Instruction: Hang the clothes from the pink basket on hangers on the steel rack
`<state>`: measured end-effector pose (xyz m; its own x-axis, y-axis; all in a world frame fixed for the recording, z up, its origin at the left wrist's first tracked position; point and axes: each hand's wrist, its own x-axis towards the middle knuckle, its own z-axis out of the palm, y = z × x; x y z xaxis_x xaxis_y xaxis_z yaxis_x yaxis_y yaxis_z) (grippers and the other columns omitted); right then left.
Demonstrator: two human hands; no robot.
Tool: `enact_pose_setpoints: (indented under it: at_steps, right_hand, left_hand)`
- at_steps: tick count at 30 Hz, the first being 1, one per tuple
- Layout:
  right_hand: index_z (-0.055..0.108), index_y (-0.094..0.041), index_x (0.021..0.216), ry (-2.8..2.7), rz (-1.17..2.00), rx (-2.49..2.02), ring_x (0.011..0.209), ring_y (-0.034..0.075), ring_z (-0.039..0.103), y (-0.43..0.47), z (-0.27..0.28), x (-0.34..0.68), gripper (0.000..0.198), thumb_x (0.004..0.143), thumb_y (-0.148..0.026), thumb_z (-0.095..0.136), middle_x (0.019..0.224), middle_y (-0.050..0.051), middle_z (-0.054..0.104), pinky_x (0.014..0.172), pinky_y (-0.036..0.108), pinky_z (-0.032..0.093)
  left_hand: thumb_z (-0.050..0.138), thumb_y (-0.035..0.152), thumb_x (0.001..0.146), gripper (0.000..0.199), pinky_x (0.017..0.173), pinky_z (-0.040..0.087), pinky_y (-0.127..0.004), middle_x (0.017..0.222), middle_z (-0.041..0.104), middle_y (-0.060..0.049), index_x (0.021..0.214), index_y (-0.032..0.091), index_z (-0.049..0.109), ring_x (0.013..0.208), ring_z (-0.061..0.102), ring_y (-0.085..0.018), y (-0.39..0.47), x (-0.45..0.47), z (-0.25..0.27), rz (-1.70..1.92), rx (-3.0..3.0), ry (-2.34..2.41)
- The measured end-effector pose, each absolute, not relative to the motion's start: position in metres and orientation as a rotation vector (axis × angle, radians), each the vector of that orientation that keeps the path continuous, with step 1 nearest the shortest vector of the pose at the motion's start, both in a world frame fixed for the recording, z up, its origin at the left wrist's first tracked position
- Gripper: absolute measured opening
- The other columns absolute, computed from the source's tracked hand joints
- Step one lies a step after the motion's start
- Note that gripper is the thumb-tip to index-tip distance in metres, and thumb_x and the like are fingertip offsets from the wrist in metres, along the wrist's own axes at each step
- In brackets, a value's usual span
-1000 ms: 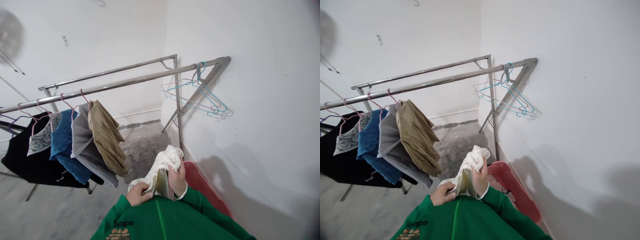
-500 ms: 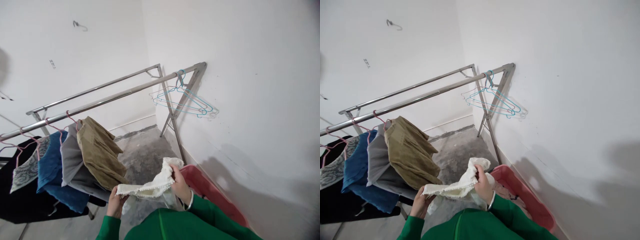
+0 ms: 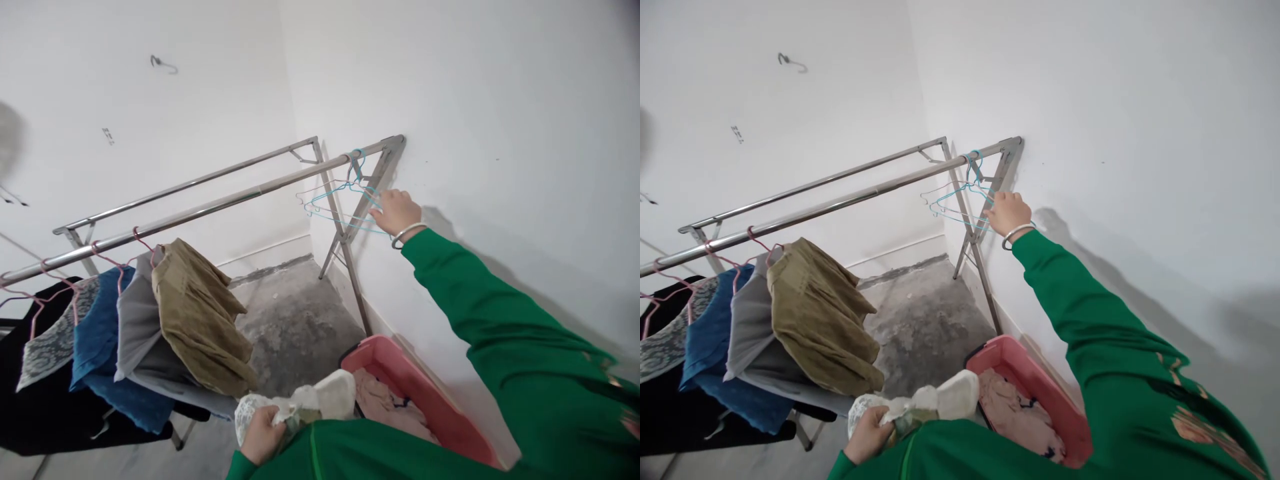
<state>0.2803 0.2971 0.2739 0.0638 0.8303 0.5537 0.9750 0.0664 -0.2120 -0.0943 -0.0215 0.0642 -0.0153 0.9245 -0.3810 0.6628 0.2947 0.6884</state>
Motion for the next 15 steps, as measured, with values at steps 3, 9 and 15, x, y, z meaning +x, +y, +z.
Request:
enact_pose_setpoints:
  at_steps: [3,9,15]
  right_hand:
    - [0.062,-0.004,0.108,-1.878,-0.382,-1.936,0.112,0.036,0.053,0.318,0.272,0.283,0.035,0.090,-0.030,0.047,0.113,0.025,0.061,0.087,0.044,0.047]
    - [0.064,-0.004,0.103,-2.025,-0.354,-1.923,0.108,0.032,0.058,0.333,0.256,0.283,0.031,0.088,-0.010,0.037,0.107,0.023,0.064,0.086,0.041,0.045]
    - [0.057,-0.005,0.114,-2.003,-0.182,-1.871,0.107,0.028,0.059,0.344,0.246,0.269,0.034,0.091,-0.027,0.043,0.111,0.021,0.064,0.089,0.036,0.046]
  left_hand:
    - [0.044,0.044,0.071,0.028,0.072,0.046,-0.025,0.072,0.070,-0.002,0.062,0.022,0.060,0.079,0.065,-0.020,-0.023,-0.095,0.067,0.464,1.481,1.758]
    - [0.039,0.066,0.075,0.052,0.081,0.049,-0.027,0.078,0.072,-0.004,0.070,0.022,0.066,0.084,0.067,-0.022,-0.030,-0.094,0.067,0.648,1.431,1.775]
    - [0.035,0.081,0.070,0.072,0.077,0.051,-0.030,0.076,0.072,-0.008,0.071,0.018,0.069,0.081,0.067,-0.025,-0.031,-0.086,0.065,0.666,1.419,1.773]
